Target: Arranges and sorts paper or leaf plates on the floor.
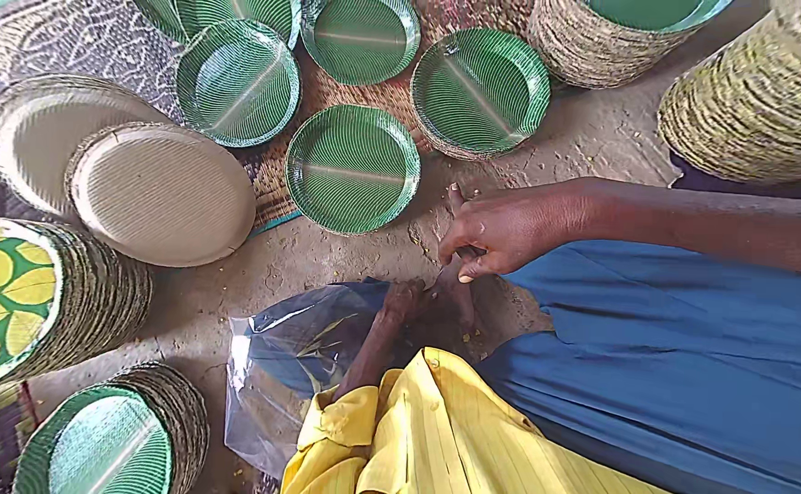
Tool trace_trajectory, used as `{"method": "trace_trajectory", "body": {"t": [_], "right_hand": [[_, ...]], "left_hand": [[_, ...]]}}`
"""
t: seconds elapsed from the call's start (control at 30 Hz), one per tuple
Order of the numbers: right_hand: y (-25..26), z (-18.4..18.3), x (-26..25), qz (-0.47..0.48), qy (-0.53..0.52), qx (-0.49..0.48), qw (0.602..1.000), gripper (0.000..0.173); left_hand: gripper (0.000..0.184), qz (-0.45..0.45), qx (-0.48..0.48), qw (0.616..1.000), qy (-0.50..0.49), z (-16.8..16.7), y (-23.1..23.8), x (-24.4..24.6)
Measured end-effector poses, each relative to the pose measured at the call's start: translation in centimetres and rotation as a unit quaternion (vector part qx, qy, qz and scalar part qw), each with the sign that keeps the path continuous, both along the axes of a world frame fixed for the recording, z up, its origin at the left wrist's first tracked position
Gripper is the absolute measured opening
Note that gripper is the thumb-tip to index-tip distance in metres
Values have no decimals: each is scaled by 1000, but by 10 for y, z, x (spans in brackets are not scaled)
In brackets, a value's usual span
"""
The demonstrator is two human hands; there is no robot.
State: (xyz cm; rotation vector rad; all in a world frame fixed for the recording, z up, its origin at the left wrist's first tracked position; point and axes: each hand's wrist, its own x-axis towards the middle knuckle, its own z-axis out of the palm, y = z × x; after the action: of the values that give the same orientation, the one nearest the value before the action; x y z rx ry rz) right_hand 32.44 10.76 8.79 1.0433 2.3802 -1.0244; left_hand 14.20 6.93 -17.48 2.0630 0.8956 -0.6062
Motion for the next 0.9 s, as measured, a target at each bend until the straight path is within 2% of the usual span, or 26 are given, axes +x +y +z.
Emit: {"method": "trace_trajectory", "body": {"t": [0.13, 0.37, 0.47, 0.57, 0.67, 0.73, 0.9], "right_hand": [[-3, -7, -1, 1, 5, 0, 1000, 18], [-7, -25, 6, 15, 31, 31, 999, 14], [-8, -27, 9, 28, 41, 33, 998, 15], [-9, -33, 16, 36, 76, 45, 995, 17], [-8, -26, 13, 30, 73, 8, 997, 19], [-8, -31, 16, 35, 108, 20, 993, 18], [-9, -24, 12, 25, 93, 3, 995, 19]], "left_hand": [[49, 8, 98, 993, -61, 25, -1, -10], [40, 35, 137, 978, -151, 66, -14, -26], [38, 75, 161, 972, -151, 85, -21, -51], [35, 137, 235, 949, -156, 93, -21, -92], [35, 208, 320, 913, -145, 103, -16, -142], [35, 264, 362, 886, -120, 107, -9, -176], [39, 354, 396, 847, -1, 100, 2, -241]]}}
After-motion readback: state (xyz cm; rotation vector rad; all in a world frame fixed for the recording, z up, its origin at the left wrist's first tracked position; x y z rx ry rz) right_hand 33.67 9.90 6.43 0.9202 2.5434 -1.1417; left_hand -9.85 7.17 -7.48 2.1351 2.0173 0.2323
